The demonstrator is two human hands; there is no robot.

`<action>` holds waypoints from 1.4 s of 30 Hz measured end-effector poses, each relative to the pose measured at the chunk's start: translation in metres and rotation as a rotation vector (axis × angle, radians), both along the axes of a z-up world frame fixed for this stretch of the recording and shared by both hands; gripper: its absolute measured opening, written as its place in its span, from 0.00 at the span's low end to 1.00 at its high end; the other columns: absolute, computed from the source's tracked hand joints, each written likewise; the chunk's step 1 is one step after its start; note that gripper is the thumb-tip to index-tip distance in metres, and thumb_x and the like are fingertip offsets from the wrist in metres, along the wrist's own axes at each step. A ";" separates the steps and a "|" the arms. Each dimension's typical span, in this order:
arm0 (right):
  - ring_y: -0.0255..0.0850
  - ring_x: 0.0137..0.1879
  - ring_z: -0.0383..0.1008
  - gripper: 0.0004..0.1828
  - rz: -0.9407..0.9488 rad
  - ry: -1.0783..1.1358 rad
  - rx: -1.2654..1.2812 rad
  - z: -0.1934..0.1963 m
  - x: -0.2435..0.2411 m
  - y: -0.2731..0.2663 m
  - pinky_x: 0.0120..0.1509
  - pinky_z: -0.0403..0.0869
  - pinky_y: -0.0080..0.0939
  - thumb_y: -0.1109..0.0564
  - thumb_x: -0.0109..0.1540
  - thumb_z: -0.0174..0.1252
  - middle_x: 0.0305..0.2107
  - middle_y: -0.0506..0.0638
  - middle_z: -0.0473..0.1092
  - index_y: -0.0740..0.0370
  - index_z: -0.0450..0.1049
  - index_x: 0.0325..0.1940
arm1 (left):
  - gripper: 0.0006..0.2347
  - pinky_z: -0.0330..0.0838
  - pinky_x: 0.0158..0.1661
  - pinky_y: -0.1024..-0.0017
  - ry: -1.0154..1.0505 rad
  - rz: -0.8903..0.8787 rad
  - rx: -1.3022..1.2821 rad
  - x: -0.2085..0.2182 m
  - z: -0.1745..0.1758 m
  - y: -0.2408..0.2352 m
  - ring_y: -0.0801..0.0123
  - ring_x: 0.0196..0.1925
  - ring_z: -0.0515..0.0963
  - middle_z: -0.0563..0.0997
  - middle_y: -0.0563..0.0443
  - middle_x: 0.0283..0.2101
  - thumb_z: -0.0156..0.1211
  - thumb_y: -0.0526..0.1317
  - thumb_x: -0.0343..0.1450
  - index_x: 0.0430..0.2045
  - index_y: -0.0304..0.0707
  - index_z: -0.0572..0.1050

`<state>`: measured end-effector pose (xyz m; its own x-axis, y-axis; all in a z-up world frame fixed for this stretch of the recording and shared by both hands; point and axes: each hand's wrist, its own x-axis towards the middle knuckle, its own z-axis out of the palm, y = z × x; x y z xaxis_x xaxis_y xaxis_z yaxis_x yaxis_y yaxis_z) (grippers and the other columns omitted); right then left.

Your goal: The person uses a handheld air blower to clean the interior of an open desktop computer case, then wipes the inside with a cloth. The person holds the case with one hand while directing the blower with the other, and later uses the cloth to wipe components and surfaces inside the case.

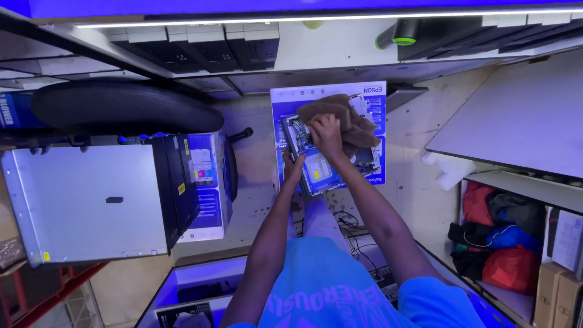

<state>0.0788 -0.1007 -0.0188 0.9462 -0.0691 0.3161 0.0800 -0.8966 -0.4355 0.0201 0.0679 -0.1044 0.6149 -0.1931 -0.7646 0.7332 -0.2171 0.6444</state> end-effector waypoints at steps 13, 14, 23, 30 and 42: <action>0.50 0.49 0.73 0.06 0.151 -0.021 -0.054 0.002 -0.006 -0.040 0.53 0.66 0.49 0.54 0.66 0.59 0.41 0.48 0.73 0.52 0.79 0.46 | 0.44 0.62 0.60 0.40 -0.001 0.009 -0.027 0.006 0.038 0.002 0.25 0.65 0.66 0.62 0.17 0.65 0.58 0.67 0.67 0.72 0.46 0.46; 0.50 0.46 0.71 0.04 -0.042 -0.033 -0.126 0.003 -0.006 -0.059 0.49 0.66 0.50 0.56 0.65 0.59 0.38 0.49 0.71 0.53 0.78 0.44 | 0.44 0.61 0.62 0.40 0.001 0.016 -0.036 0.006 0.031 0.002 0.25 0.66 0.65 0.61 0.17 0.66 0.58 0.68 0.67 0.72 0.47 0.45; 0.62 0.43 0.76 0.05 -1.083 0.094 0.406 0.012 -0.036 -0.053 0.49 0.69 0.57 0.51 0.68 0.52 0.30 0.53 0.72 0.51 0.67 0.40 | 0.43 0.60 0.64 0.45 0.010 0.012 0.008 0.005 0.031 -0.002 0.32 0.68 0.65 0.62 0.24 0.68 0.59 0.70 0.66 0.72 0.55 0.47; 0.58 0.52 0.68 0.35 -1.433 -0.100 1.430 -0.063 0.027 -0.047 0.55 0.65 0.58 0.44 0.63 0.64 0.52 0.67 0.64 0.67 0.58 0.63 | 0.41 0.56 0.67 0.45 0.029 -0.014 -0.003 0.013 0.076 -0.003 0.31 0.71 0.60 0.57 0.24 0.70 0.57 0.65 0.68 0.72 0.50 0.46; 0.67 0.67 0.67 0.34 -1.703 0.168 1.249 0.004 0.026 -0.033 0.60 0.80 0.58 0.46 0.67 0.53 0.60 0.77 0.65 0.79 0.64 0.66 | 0.42 0.52 0.70 0.46 0.001 0.007 -0.030 0.010 0.038 -0.003 0.33 0.73 0.56 0.56 0.25 0.72 0.61 0.61 0.68 0.73 0.47 0.46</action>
